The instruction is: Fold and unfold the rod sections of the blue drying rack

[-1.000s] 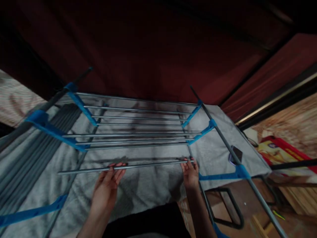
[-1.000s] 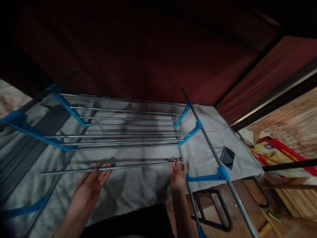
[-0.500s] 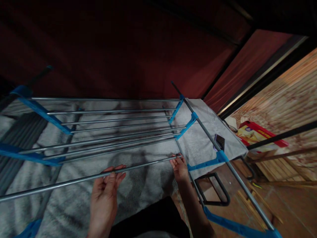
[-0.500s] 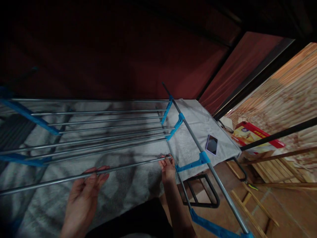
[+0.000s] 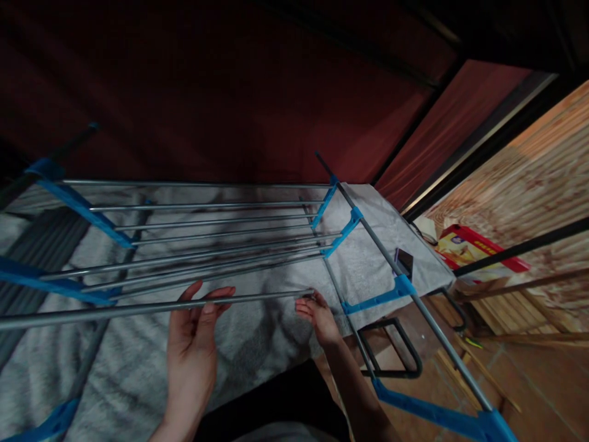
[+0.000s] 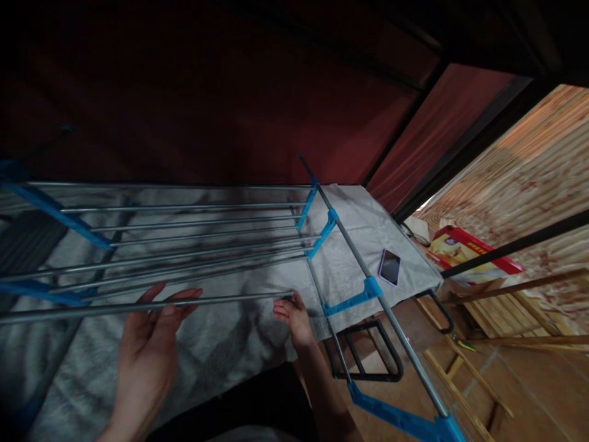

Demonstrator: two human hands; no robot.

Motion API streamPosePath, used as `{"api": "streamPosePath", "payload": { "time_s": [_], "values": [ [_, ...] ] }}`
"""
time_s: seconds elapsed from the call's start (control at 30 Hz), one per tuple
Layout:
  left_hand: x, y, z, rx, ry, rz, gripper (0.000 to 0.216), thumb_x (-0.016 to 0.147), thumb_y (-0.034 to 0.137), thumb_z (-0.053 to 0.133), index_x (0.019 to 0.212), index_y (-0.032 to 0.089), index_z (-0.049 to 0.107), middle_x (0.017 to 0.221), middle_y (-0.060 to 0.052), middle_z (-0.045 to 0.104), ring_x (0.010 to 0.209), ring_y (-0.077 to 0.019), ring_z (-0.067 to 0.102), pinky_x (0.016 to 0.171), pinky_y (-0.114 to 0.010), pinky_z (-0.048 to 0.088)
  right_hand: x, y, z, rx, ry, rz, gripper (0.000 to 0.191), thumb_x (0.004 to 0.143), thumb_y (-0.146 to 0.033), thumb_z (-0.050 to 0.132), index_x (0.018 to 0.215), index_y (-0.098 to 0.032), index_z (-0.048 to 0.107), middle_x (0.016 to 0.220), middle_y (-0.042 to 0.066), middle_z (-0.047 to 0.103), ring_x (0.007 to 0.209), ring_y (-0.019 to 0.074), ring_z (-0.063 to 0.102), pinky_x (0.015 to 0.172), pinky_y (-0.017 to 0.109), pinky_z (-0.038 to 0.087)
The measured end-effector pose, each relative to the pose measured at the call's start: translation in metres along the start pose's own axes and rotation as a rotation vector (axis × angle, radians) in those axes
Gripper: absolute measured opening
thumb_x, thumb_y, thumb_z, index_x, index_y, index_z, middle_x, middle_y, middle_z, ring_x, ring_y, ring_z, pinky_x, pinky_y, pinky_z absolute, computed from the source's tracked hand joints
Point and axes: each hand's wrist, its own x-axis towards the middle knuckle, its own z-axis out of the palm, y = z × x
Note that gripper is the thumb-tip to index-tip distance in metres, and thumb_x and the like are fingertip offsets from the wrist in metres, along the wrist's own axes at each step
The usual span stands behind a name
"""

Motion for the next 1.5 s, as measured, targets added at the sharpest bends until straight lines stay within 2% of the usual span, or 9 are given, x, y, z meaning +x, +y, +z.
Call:
{"api": "streamPosePath", "payload": {
  "time_s": [0.17, 0.33, 0.5, 0.6, 0.8, 0.93, 1.2, 1.33, 1.5],
  "values": [
    [0.003, -0.003, -0.008, -0.007, 0.013, 0.009, 0.05, 0.095, 0.047, 0.076, 0.138, 0.028, 0.062, 0.105, -0.003, 0.08, 0.106, -0.0223, 0.077, 0.1, -0.039, 0.058, -0.007, 0.003, 0.001, -0.099, -0.062, 0.019, 0.054, 0.063, -0.053, 0.093, 0.099, -0.024, 0.066, 0.088, 0.008, 0.081, 0.08, 0.0272, 0.076, 0.077, 0.044, 0.061],
    [0.015, 0.003, -0.016, -0.03, 0.071, 0.001, 0.045, 0.094, 0.049, 0.077, 0.131, 0.026, 0.066, 0.095, -0.002, 0.078, 0.095, -0.0179, 0.075, 0.084, -0.029, 0.057, -0.011, -0.001, -0.004, -0.26, -0.088, 0.057, 0.06, 0.053, -0.062, 0.097, 0.087, -0.025, 0.064, 0.076, 0.005, 0.078, 0.07, 0.0257, 0.073, 0.067, 0.042, 0.061],
    [0.024, 0.016, -0.016, -0.123, 0.066, 0.05, 0.044, 0.097, 0.047, 0.074, 0.136, 0.029, 0.063, 0.095, 0.0, 0.076, 0.095, -0.0169, 0.075, 0.097, -0.035, 0.058, -0.021, 0.0, -0.003, -0.452, -0.231, 0.119, 0.062, 0.055, -0.066, 0.095, 0.092, -0.024, 0.068, 0.074, 0.003, 0.076, 0.066, 0.024, 0.071, 0.063, 0.04, 0.06],
    [0.024, 0.02, -0.012, -0.186, 0.022, 0.056, 0.047, 0.096, 0.043, 0.076, 0.139, 0.03, 0.062, 0.1, 0.0, 0.076, 0.097, -0.0176, 0.076, 0.101, -0.039, 0.06, -0.033, 0.006, 0.004, -0.51, -0.323, 0.158, 0.061, 0.056, -0.071, 0.093, 0.086, -0.025, 0.067, 0.071, 0.002, 0.074, 0.065, 0.0231, 0.07, 0.061, 0.038, 0.058],
    [0.023, 0.022, -0.012, -0.157, -0.028, 0.037, 0.053, 0.095, 0.041, 0.076, 0.145, 0.031, 0.06, 0.102, -0.001, 0.075, 0.088, -0.0156, 0.075, 0.093, -0.035, 0.062, -0.058, 0.026, 0.025, -0.574, -0.606, 0.229, 0.057, 0.07, -0.08, 0.081, 0.076, -0.025, 0.067, 0.072, 0.004, 0.073, 0.064, 0.0195, 0.066, 0.063, 0.034, 0.054],
    [0.022, 0.03, -0.013, -0.11, -0.061, 0.043, 0.051, 0.097, 0.039, 0.074, 0.145, 0.028, 0.062, 0.097, -0.002, 0.074, 0.08, -0.0139, 0.069, 0.084, -0.031, 0.059, -0.072, 0.042, 0.039, -0.599, -0.677, 0.333, 0.055, 0.067, -0.077, 0.083, 0.075, -0.026, 0.066, 0.071, 0.003, 0.073, 0.063, 0.0183, 0.065, 0.063, 0.033, 0.053],
    [0.012, 0.051, -0.012, 0.045, -0.242, 0.061, 0.048, 0.1, 0.038, 0.068, 0.145, 0.023, 0.064, 0.097, -0.003, 0.073, 0.077, -0.0141, 0.064, 0.079, -0.03, 0.056, -0.076, 0.043, 0.051, -0.548, -0.63, 0.22, 0.032, 0.08, -0.055, 0.081, 0.096, -0.027, 0.079, 0.077, 0.001, 0.073, 0.07, 0.0191, 0.066, 0.07, 0.035, 0.054],
    [0.007, 0.055, -0.015, 0.182, -0.303, 0.147, 0.039, 0.102, 0.034, 0.064, 0.141, 0.025, 0.068, 0.099, -0.003, 0.074, 0.081, -0.0152, 0.066, 0.08, -0.03, 0.057, -0.066, 0.031, 0.047, -0.511, -0.586, 0.173, 0.037, 0.079, -0.059, 0.082, 0.099, -0.028, 0.081, 0.084, 0.004, 0.074, 0.081, 0.0221, 0.067, 0.076, 0.038, 0.056],
    [0.009, 0.047, -0.019, 0.36, -0.375, 0.277, 0.037, 0.106, 0.031, 0.057, 0.141, 0.028, 0.07, 0.11, -0.007, 0.078, 0.092, -0.0196, 0.072, 0.089, -0.034, 0.058, -0.053, 0.013, 0.042, -0.463, -0.524, 0.16, 0.053, 0.068, -0.071, 0.089, 0.096, -0.027, 0.082, 0.087, 0.006, 0.076, 0.081, 0.0247, 0.069, 0.075, 0.04, 0.058]
  ]
}}
